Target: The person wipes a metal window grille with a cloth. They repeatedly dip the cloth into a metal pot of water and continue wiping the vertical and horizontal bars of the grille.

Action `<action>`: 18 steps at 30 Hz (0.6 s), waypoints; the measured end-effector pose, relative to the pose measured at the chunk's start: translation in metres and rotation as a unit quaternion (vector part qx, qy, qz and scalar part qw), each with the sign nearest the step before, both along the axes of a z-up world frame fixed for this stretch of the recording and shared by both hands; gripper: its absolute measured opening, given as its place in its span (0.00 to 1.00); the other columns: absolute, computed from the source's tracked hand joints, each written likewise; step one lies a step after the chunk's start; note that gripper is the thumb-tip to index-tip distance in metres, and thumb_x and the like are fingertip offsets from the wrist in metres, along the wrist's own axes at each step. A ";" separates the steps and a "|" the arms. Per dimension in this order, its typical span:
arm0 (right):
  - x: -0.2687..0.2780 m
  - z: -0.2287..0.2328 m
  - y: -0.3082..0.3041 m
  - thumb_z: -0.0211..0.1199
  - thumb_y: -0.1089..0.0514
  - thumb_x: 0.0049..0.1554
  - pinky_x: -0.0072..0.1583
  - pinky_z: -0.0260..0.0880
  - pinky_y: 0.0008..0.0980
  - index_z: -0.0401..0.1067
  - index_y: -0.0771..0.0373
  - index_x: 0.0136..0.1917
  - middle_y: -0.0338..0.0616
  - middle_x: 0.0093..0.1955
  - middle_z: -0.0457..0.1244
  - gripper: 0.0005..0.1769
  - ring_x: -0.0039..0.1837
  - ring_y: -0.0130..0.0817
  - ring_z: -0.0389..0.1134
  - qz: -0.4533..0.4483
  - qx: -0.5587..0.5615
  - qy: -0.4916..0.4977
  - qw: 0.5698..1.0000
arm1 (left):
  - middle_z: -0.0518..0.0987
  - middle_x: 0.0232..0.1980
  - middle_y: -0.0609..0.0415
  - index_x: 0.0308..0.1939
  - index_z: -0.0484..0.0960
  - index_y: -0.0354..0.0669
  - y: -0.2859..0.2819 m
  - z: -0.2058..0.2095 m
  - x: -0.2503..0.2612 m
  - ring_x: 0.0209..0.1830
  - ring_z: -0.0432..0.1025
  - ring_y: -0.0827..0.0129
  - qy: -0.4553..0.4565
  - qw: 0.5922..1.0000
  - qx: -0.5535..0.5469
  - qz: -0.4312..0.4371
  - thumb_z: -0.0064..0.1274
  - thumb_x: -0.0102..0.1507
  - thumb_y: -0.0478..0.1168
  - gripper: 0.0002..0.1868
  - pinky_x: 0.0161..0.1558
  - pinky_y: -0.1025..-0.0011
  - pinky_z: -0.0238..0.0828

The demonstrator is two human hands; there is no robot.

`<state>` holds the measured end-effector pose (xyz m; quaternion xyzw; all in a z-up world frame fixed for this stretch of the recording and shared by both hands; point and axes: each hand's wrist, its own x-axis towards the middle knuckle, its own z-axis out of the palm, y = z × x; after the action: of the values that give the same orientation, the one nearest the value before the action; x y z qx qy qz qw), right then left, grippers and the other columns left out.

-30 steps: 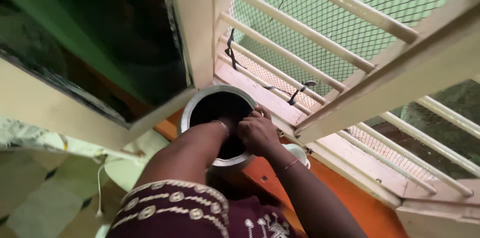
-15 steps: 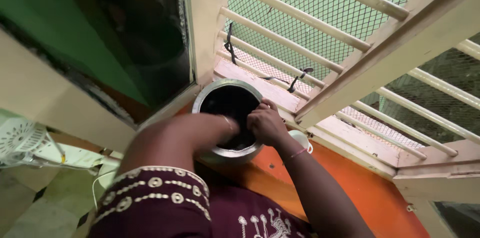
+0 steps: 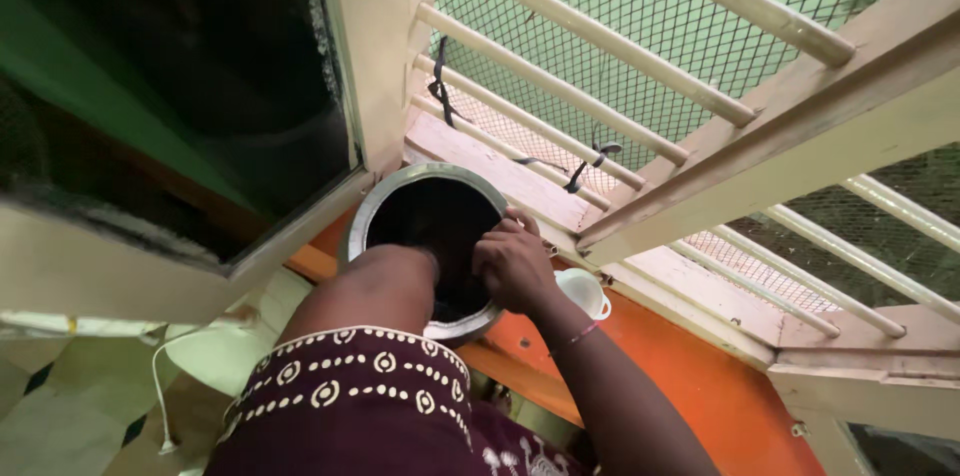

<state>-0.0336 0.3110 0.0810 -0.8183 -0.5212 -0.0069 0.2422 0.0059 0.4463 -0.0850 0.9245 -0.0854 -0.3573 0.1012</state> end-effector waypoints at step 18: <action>-0.004 -0.002 -0.005 0.61 0.64 0.43 0.73 0.52 0.41 0.72 0.52 0.27 0.34 0.32 0.65 0.08 0.48 0.36 0.67 0.002 -0.019 -0.032 0.999 | 0.84 0.53 0.44 0.49 0.89 0.48 0.028 0.060 -0.054 0.53 0.80 0.52 -0.016 0.996 0.066 -0.063 0.55 0.61 0.43 0.15 0.52 0.57 0.77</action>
<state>-0.0378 0.3063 0.0794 -0.8214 -0.5299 -0.0221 0.2096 -0.0483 0.4741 -0.0246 0.9276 -0.1212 -0.3531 0.0160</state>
